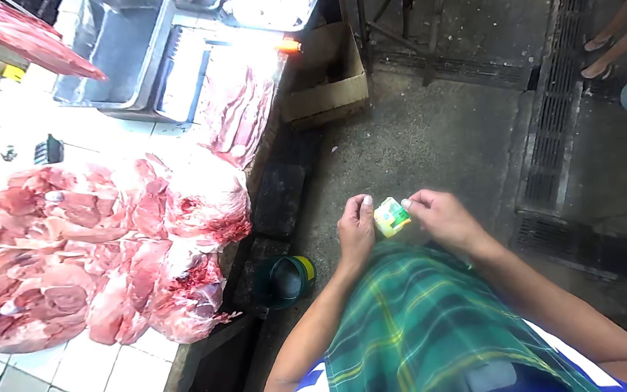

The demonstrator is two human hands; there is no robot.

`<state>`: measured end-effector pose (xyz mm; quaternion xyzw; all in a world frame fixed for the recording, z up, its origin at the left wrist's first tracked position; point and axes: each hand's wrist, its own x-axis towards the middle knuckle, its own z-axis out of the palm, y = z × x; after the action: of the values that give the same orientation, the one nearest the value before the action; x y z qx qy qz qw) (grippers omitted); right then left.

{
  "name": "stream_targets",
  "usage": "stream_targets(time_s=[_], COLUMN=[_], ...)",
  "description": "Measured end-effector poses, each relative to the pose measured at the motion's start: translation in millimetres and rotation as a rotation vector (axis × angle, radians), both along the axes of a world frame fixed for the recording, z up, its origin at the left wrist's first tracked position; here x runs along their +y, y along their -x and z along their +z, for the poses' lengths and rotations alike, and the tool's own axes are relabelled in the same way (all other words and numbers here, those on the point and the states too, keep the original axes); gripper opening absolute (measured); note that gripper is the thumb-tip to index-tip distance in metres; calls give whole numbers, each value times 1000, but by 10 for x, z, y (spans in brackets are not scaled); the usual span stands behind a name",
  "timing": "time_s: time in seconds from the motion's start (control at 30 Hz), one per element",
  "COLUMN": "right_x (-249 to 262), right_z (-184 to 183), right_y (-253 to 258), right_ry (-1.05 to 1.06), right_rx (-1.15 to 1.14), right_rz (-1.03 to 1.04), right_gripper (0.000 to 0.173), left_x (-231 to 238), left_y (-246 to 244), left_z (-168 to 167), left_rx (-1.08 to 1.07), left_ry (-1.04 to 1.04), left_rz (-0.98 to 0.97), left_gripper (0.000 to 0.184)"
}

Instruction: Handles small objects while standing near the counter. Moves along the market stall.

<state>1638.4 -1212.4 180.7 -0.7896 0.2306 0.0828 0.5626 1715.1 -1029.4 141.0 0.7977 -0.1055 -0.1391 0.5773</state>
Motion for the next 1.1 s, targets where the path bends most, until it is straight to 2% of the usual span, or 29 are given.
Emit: stream_targets(time_s=[0.1,0.17,0.27,0.47,0.57,0.67,0.73,0.8,0.9,0.97,1.03,1.1], right_x=[76,126,94,-158,-345,-619,-805,-1012,-1298,-1421,-1485,-1536], right_z=[-48,-31,-20,-178,-161,-152,-139,-142,-89,6,78,96], right_y=[-75,-124,-226,-539,-664,-785,-868,-992,-1189,-1280,-1307,-1283], right_ry=[-92,-34,53,-142,-16,128,203,245,118,-31,-118,-122], right_rx=[-9,-21,-14,94,-76,-427,-442,-316,-147,-83,-110,-235], right_rz=[-29,16,79,139,147,363,486,568,659,646,560,492], right_gripper=[28,25,32,38,39,28,23,24,22,21,19,17], left_x=[64,101,136,-45,-222,-446,-627,-811,-1012,-1119,-1231,-1375], left_y=[-78,-116,-152,-243,-331,-411,-442,-475,-485,-494,-506,-495], left_z=[-19,-36,-55,-79,-69,-70,-67,-35,36,66,67,78], left_rx=[4,8,55,108,98,90,93,98,114,141,168,183], left_ry=[-21,-43,-66,-47,-53,-49,-50,-29,34,68,111,152], left_rz=[13,18,28,78,111,178,220,247,235,225,231,273], left_gripper=[30,29,32,31,32,32,32,30,22,20,22,21])
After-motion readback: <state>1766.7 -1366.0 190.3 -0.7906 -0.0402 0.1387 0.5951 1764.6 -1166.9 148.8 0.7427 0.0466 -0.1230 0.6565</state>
